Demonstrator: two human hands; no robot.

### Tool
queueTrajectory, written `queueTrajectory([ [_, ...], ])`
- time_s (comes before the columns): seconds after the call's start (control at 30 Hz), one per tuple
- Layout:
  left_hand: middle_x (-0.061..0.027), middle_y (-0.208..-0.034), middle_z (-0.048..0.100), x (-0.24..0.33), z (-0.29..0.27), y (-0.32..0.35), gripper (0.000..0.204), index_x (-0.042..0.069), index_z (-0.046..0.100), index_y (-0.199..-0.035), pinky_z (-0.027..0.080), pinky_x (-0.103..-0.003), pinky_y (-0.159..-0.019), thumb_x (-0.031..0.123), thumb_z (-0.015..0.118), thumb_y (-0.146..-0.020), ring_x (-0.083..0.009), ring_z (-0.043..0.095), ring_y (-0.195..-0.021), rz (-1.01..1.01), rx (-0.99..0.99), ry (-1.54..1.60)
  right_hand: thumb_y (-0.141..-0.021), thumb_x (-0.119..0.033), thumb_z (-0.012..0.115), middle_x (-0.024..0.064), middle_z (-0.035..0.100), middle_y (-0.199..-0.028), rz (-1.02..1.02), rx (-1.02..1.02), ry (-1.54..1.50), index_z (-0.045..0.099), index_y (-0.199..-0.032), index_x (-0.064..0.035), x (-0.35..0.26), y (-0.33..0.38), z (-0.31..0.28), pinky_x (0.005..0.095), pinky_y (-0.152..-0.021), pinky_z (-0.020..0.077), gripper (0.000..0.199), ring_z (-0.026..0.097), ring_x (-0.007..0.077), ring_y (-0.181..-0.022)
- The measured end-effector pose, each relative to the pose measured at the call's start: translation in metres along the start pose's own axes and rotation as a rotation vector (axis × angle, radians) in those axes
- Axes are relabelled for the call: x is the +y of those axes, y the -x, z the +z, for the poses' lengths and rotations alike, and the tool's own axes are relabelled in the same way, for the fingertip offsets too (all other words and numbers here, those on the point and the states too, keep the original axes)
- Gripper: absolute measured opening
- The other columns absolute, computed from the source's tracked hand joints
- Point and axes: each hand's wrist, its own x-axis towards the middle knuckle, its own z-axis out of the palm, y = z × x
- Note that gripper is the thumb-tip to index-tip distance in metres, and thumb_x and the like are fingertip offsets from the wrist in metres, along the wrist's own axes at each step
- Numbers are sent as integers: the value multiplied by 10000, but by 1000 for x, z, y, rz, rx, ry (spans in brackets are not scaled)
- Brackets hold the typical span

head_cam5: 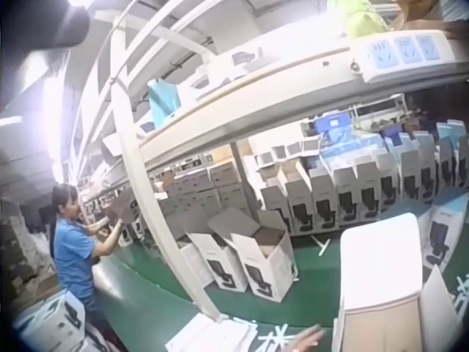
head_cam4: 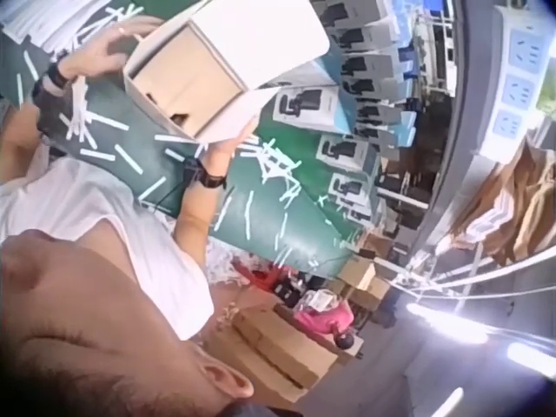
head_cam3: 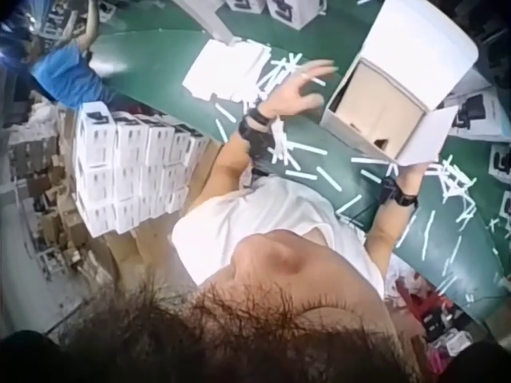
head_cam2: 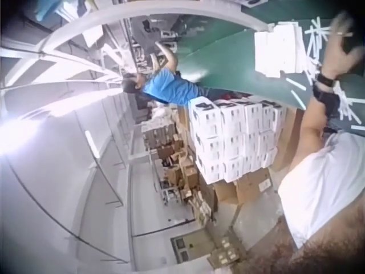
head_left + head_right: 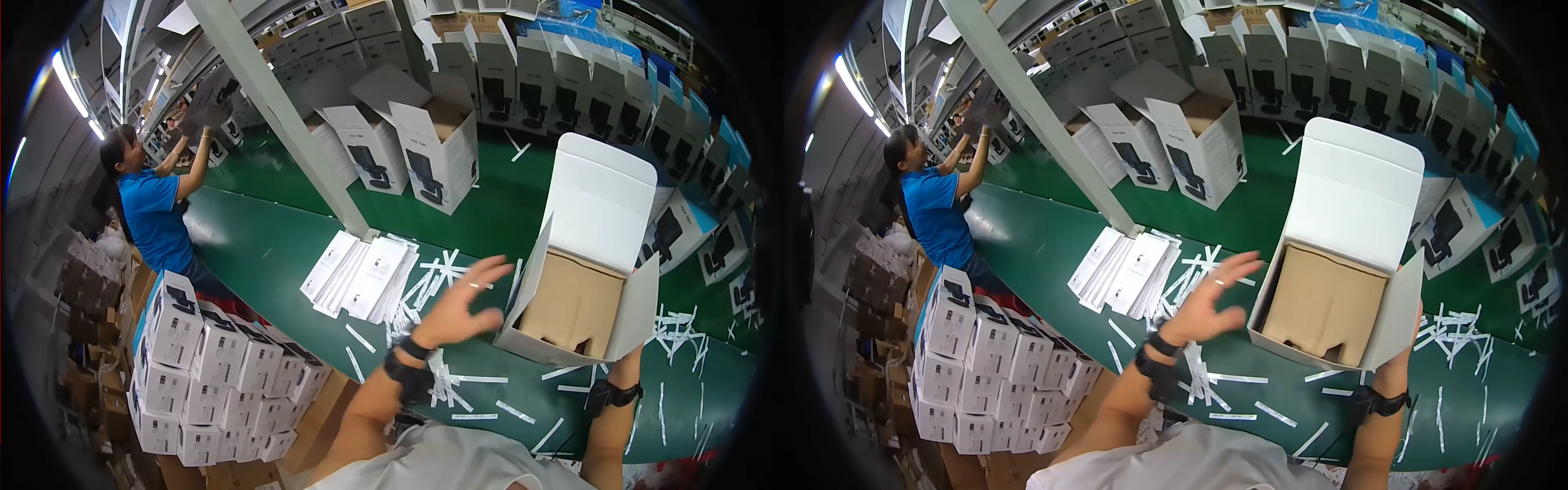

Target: The person packs boxes by inserting a manual into each, closing the lid, and applying a sticker before moving it aside. This process is repeated for several boxes before the person picks up a new stack of manuals from a shelf.

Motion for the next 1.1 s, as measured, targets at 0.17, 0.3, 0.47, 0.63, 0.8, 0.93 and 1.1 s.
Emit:
queueTrajectory([
  [0.17,-273,-1200,596,-70,-121,63,538,-46,556,-1249,467,-470,-980,86,646,-734,-429,571,-1117,-457,496,-1119,-1027,-275,454,119,564,-1310,95,149,14,451,-1376,2,27,12,-34,346,-971,474,446,575,192,-1126],
  [0.3,-248,-1029,654,-115,-194,109,388,-56,619,-1102,529,-474,-862,76,623,-736,-424,637,-963,-673,437,-1362,-1029,-280,449,119,566,-1299,182,265,2,446,-1378,-6,43,5,-29,351,-971,474,444,580,196,-1113],
  [0.47,-239,-1014,649,-109,-174,95,221,-61,700,-885,553,-455,-812,138,644,-809,-411,658,-928,-786,252,-1206,-1033,-274,442,119,567,-1296,7,93,-37,449,-1373,-10,35,4,-25,353,-973,473,430,579,199,-1113],
  [0.63,-218,-945,640,-96,-186,105,220,-31,711,-872,553,-459,-714,179,692,-811,-353,660,-770,-560,209,-1518,-1039,-261,437,114,566,-1313,58,51,-11,459,-1355,-17,8,-3,17,359,-1008,454,400,569,207,-1163],
  [0.8,-119,-931,692,83,-106,20,105,-1,687,-864,488,-309,-628,75,742,-816,-217,637,-681,80,925,-1083,-1019,-204,487,97,571,-1256,-27,64,76,472,-1334,-9,-45,-5,79,325,-989,445,370,565,182,-1126],
  [0.93,-259,-1381,435,183,-16,-41,944,16,140,-1526,592,-393,-848,14,672,-746,-343,664,-981,637,1262,-243,-985,-95,515,57,558,-1191,-160,23,245,465,-1341,-19,-63,-23,93,267,-915,442,367,559,122,-992],
  [1.1,-191,-984,625,182,1,-56,593,32,521,-1301,575,-351,-618,35,716,-741,-335,671,-825,777,603,-811,-1011,-76,466,53,567,-1128,-173,-61,290,461,-1326,-10,-98,-24,74,218,-797,428,322,505,66,-861],
])
